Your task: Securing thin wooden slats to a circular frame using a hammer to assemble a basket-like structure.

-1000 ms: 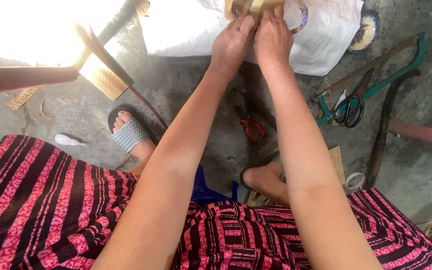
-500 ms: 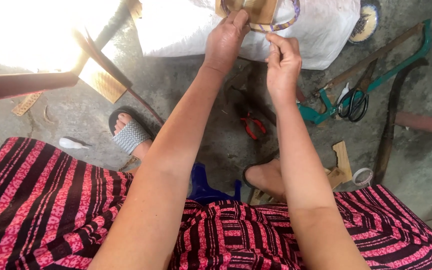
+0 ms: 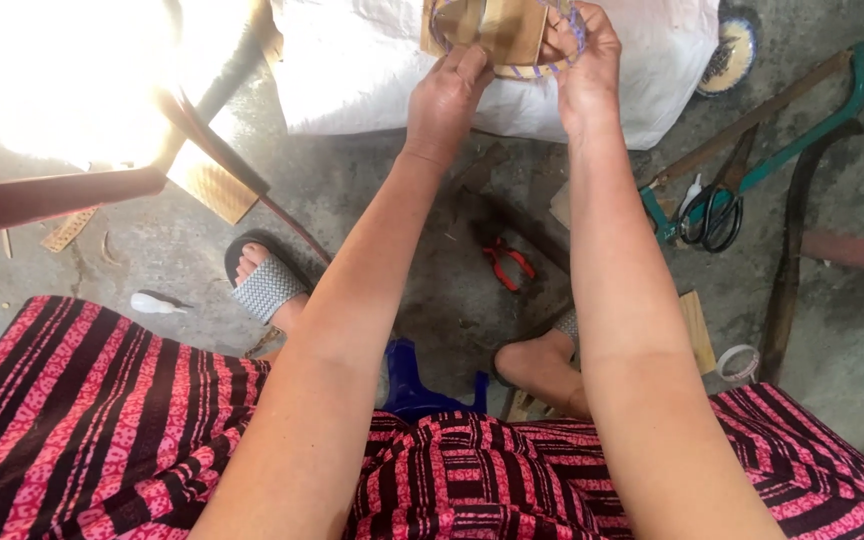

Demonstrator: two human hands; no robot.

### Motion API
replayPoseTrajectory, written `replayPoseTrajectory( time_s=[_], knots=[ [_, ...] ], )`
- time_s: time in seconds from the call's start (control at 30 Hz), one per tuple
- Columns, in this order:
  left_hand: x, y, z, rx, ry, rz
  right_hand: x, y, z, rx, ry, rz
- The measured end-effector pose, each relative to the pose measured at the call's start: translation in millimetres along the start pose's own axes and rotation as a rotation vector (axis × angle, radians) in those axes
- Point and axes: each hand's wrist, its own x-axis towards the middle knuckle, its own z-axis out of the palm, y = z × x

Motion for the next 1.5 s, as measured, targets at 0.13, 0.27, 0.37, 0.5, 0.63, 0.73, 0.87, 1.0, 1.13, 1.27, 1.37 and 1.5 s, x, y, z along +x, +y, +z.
replayPoseTrajectory(
  time_s=[0.13, 0.27, 0.37, 0.5, 0.63, 0.73, 0.87, 1.0, 1.13, 1.27, 1.37, 1.5],
  knots=[
    [-2, -5, 6, 0.031, 0.032, 0.049, -5, -1, 1, -0.138, 0.012, 0.021],
    [-5, -11, 14, 0.098, 0.092, 0.139, -4, -17, 4, -0.245, -0.102, 0.031],
    [-4, -13, 14, 0.182, 0.154, 0.229, 1, -18, 1, -0.327, -0.075, 0.145],
    [-1, -6, 10, 0.224, 0.196, 0.259, 0, -24, 3, -0.363, -0.108, 0.189],
    [0, -7, 11, 0.267, 0.234, 0.282, -3, -27, 6, -0.359, -0.119, 0.185],
    [2, -5, 11, 0.269, 0.247, 0.288, -7, -31, 12, -0.353, -0.14, 0.171],
    [-2, 3, 7, 0.276, 0.185, 0.279, -15, -19, 4, -0.388, 0.062, 0.077],
    [2, 4, 10, 0.344, 0.081, 0.221, -57, -39, 25, -0.504, 0.342, -0.483],
    [5, 0, 26, 0.445, 0.113, 0.238, -105, -71, 77, -0.846, 0.129, -0.616],
    [13, 10, 17, 0.515, 0.165, 0.319, -95, -73, 86, -1.052, -0.17, -0.714],
    [15, 12, 10, 0.594, 0.155, 0.365, -78, -66, 77, -1.198, -0.248, -0.782],
    [15, 4, 26, 0.565, 0.114, 0.334, -65, -56, 65, -1.226, -0.244, -0.665]
  ],
)
